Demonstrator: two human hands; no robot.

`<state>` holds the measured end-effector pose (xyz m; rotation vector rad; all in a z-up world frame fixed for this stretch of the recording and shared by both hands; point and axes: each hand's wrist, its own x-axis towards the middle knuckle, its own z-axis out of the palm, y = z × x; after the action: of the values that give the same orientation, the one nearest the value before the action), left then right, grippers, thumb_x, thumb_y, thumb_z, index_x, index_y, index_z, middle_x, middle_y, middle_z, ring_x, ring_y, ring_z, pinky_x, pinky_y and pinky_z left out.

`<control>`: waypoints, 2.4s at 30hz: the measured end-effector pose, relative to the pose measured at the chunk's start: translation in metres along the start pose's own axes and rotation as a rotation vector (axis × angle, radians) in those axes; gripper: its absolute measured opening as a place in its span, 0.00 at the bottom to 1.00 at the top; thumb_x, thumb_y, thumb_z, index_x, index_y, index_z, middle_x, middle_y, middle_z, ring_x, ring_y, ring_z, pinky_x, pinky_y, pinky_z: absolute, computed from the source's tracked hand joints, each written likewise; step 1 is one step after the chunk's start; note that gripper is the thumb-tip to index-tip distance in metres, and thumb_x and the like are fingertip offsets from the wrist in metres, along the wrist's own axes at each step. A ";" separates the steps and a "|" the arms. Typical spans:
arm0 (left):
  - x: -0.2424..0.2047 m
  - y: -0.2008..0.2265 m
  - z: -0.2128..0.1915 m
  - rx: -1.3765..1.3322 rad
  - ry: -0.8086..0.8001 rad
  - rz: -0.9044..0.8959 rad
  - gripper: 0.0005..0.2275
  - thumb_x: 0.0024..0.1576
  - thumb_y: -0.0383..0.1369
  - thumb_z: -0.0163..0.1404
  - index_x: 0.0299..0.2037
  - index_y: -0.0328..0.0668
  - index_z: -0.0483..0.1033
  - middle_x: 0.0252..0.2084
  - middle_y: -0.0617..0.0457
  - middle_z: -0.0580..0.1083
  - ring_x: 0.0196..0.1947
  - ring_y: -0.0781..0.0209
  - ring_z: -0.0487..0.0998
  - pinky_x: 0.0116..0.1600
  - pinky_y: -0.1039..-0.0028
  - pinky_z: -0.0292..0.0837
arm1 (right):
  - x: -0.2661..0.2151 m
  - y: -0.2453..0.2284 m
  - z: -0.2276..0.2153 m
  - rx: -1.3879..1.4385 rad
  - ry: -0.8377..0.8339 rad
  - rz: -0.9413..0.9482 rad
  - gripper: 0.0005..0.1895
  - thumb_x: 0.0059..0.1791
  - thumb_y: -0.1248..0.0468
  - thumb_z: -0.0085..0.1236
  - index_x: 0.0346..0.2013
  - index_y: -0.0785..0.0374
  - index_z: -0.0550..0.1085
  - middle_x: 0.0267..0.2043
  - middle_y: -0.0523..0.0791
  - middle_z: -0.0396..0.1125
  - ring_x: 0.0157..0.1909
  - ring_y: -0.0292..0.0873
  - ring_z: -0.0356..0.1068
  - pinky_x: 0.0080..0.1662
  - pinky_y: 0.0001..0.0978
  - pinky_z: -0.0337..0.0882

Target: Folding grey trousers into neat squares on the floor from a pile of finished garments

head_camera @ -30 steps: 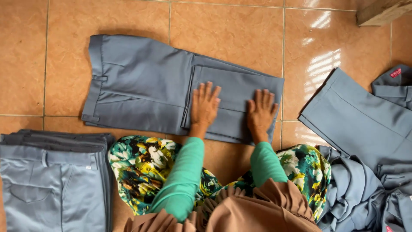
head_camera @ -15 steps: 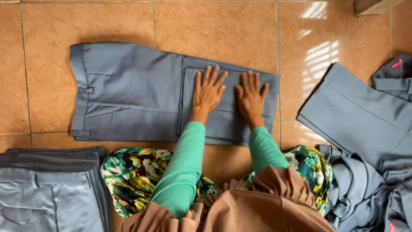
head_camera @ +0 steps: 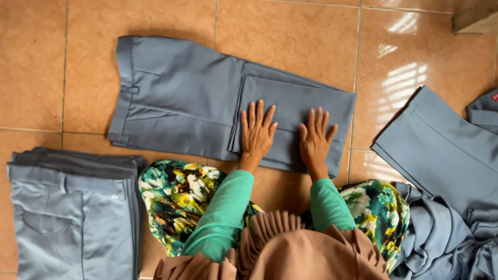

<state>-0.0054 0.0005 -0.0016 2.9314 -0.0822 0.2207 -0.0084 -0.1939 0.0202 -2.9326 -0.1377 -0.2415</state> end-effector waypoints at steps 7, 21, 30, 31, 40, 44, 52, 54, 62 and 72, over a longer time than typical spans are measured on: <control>-0.018 -0.046 -0.005 0.077 0.032 -0.165 0.24 0.70 0.46 0.29 0.77 0.62 0.48 0.79 0.47 0.47 0.78 0.44 0.45 0.77 0.49 0.39 | -0.019 0.066 -0.022 0.055 -0.021 0.298 0.29 0.63 0.49 0.33 0.78 0.55 0.52 0.78 0.55 0.46 0.77 0.59 0.47 0.71 0.57 0.46; -0.069 -0.041 -0.007 -0.342 -0.172 -0.239 0.27 0.65 0.28 0.38 0.76 0.42 0.48 0.79 0.41 0.45 0.78 0.41 0.46 0.76 0.55 0.47 | -0.048 0.143 -0.017 1.764 -0.221 1.025 0.15 0.47 0.56 0.70 0.43 0.54 0.75 0.30 0.40 0.74 0.25 0.37 0.75 0.24 0.24 0.67; -0.054 0.053 0.055 -0.773 -0.082 -0.048 0.24 0.66 0.36 0.42 0.73 0.38 0.58 0.73 0.31 0.57 0.73 0.31 0.55 0.75 0.52 0.52 | -0.041 0.052 -0.215 1.773 0.156 0.634 0.22 0.53 0.62 0.62 0.62 0.48 0.73 0.46 0.43 0.77 0.41 0.41 0.79 0.45 0.32 0.79; -0.062 0.067 0.048 -0.780 -0.083 -0.044 0.24 0.66 0.36 0.42 0.73 0.38 0.58 0.73 0.31 0.57 0.73 0.31 0.55 0.75 0.52 0.52 | -0.035 0.057 -0.219 1.766 0.162 0.634 0.22 0.53 0.62 0.62 0.62 0.48 0.73 0.46 0.43 0.77 0.41 0.41 0.79 0.45 0.32 0.79; -0.174 0.110 -0.054 -1.550 -0.006 -0.415 0.21 0.68 0.34 0.30 0.67 0.51 0.70 0.66 0.50 0.71 0.67 0.55 0.68 0.72 0.69 0.61 | 0.038 -0.022 -0.207 1.683 0.169 0.413 0.14 0.51 0.67 0.66 0.52 0.62 0.78 0.31 0.47 0.71 0.24 0.42 0.73 0.24 0.30 0.75; -0.181 0.109 -0.031 -1.827 -0.003 -0.728 0.22 0.62 0.34 0.34 0.65 0.40 0.70 0.63 0.43 0.70 0.66 0.48 0.67 0.74 0.61 0.57 | 0.051 -0.112 -0.167 1.543 -0.035 0.286 0.26 0.52 0.61 0.66 0.62 0.58 0.67 0.38 0.47 0.70 0.38 0.41 0.76 0.35 0.23 0.72; -0.172 0.092 0.004 -2.124 -0.307 -1.250 0.34 0.59 0.60 0.34 0.70 0.46 0.58 0.77 0.42 0.51 0.77 0.49 0.47 0.75 0.62 0.44 | -0.003 -0.089 -0.035 0.585 -0.201 0.045 0.34 0.53 0.56 0.58 0.73 0.55 0.59 0.55 0.54 0.73 0.56 0.59 0.72 0.51 0.55 0.69; -0.156 0.097 -0.027 -1.992 -0.281 -1.344 0.15 0.53 0.56 0.42 0.38 0.62 0.72 0.31 0.61 0.63 0.30 0.68 0.69 0.35 0.76 0.64 | -0.034 -0.054 0.005 0.143 -0.397 0.132 0.34 0.54 0.48 0.52 0.74 0.47 0.58 0.75 0.42 0.54 0.76 0.50 0.49 0.62 0.79 0.55; -0.138 0.101 0.017 -1.489 -0.662 -0.635 0.16 0.58 0.43 0.48 0.47 0.39 0.77 0.32 0.42 0.80 0.28 0.55 0.84 0.31 0.67 0.80 | -0.056 -0.001 -0.058 0.014 -0.444 -0.015 0.31 0.59 0.55 0.37 0.78 0.40 0.47 0.82 0.36 0.39 0.81 0.42 0.34 0.68 0.79 0.40; -0.064 -0.037 -0.016 -0.462 -0.104 -0.650 0.19 0.60 0.46 0.51 0.55 0.47 0.69 0.52 0.49 0.71 0.50 0.52 0.79 0.51 0.64 0.78 | -0.057 0.023 -0.076 -0.020 -0.356 0.004 0.36 0.56 0.60 0.38 0.79 0.43 0.45 0.82 0.47 0.39 0.81 0.53 0.36 0.69 0.75 0.42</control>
<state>-0.0680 0.0426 -0.0035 2.3523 0.6941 -0.0508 -0.0736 -0.2365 0.0797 -2.9656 -0.1808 0.2847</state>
